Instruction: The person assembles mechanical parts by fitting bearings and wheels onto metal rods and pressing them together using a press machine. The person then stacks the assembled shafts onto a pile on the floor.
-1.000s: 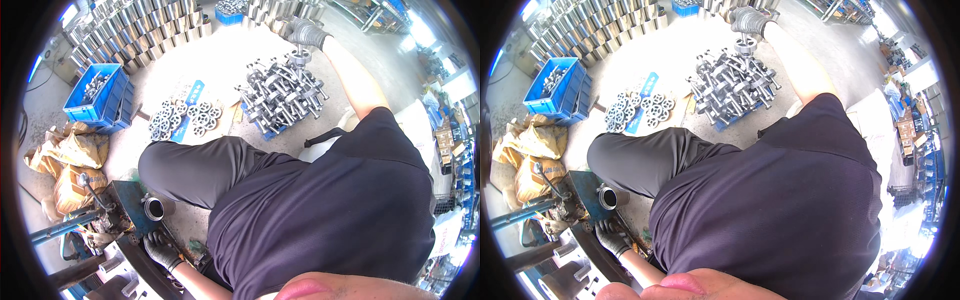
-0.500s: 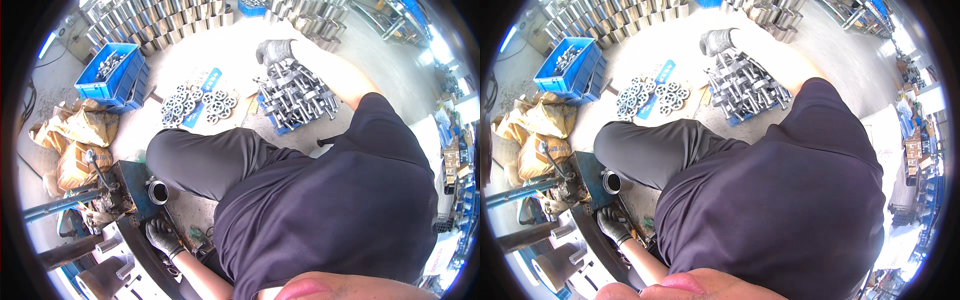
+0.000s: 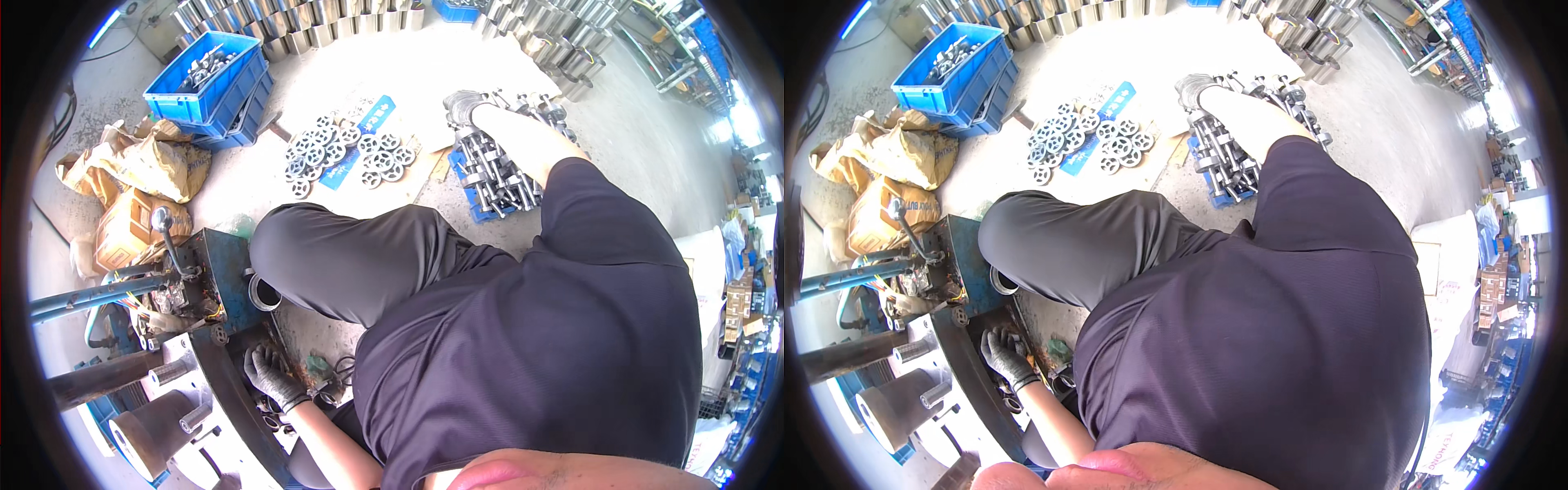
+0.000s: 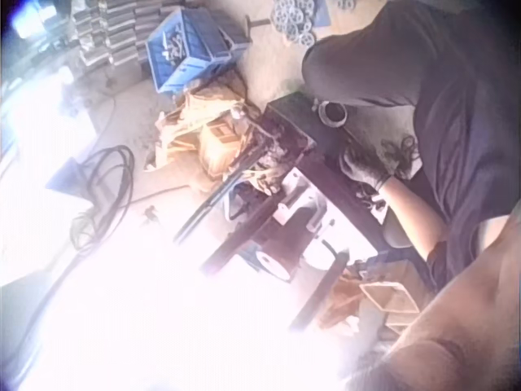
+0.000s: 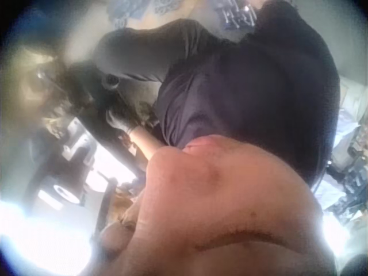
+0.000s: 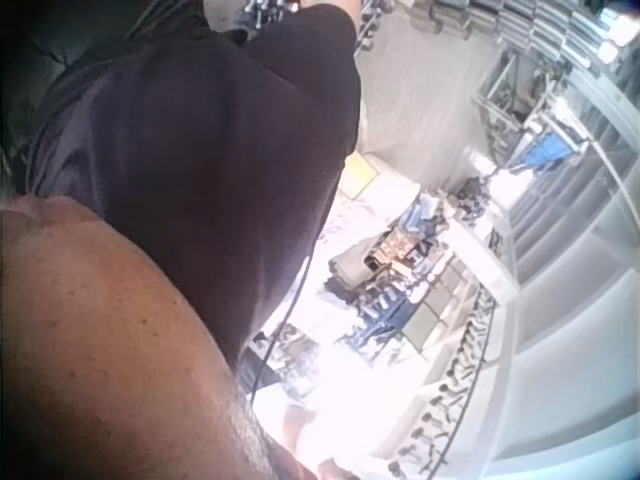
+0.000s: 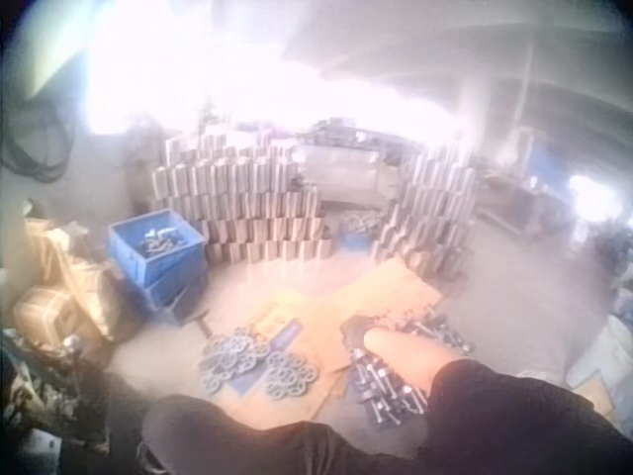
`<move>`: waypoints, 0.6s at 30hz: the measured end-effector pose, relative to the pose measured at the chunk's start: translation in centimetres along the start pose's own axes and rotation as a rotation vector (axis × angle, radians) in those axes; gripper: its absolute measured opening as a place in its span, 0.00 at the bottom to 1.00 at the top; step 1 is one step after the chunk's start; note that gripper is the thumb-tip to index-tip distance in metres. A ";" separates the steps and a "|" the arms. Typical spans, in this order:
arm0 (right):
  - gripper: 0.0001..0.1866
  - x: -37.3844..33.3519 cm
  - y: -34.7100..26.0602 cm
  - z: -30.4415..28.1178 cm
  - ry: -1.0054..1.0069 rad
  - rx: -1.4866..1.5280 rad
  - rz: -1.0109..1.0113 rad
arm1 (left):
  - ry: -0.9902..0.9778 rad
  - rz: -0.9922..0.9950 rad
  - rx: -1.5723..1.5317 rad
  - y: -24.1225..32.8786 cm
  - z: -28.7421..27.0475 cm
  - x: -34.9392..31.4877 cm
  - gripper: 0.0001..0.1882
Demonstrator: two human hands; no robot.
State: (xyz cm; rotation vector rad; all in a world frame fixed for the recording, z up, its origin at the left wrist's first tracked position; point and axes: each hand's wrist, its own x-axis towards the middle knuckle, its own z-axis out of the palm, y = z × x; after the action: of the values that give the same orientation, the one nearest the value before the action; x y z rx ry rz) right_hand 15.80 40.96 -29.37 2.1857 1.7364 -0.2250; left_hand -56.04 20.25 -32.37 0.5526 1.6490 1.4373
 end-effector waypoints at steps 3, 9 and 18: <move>0.21 -1.5 -0.8 0.1 -0.006 0.104 -0.031 | 0.025 -0.034 0.000 0.1 -0.2 0.0 0.24; 0.25 -6.3 -2.9 1.3 0.288 0.197 -0.005 | 0.017 0.233 0.134 3.1 1.1 -1.9 0.21; 0.27 -4.7 -1.5 3.7 0.416 0.189 -0.105 | -0.067 1.235 0.191 24.1 2.9 -13.0 0.32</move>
State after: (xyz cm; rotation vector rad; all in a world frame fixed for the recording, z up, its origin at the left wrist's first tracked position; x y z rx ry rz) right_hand 13.49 35.68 -31.51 2.4083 2.1297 0.0495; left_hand -51.48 17.45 -5.37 1.9213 1.3861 2.0168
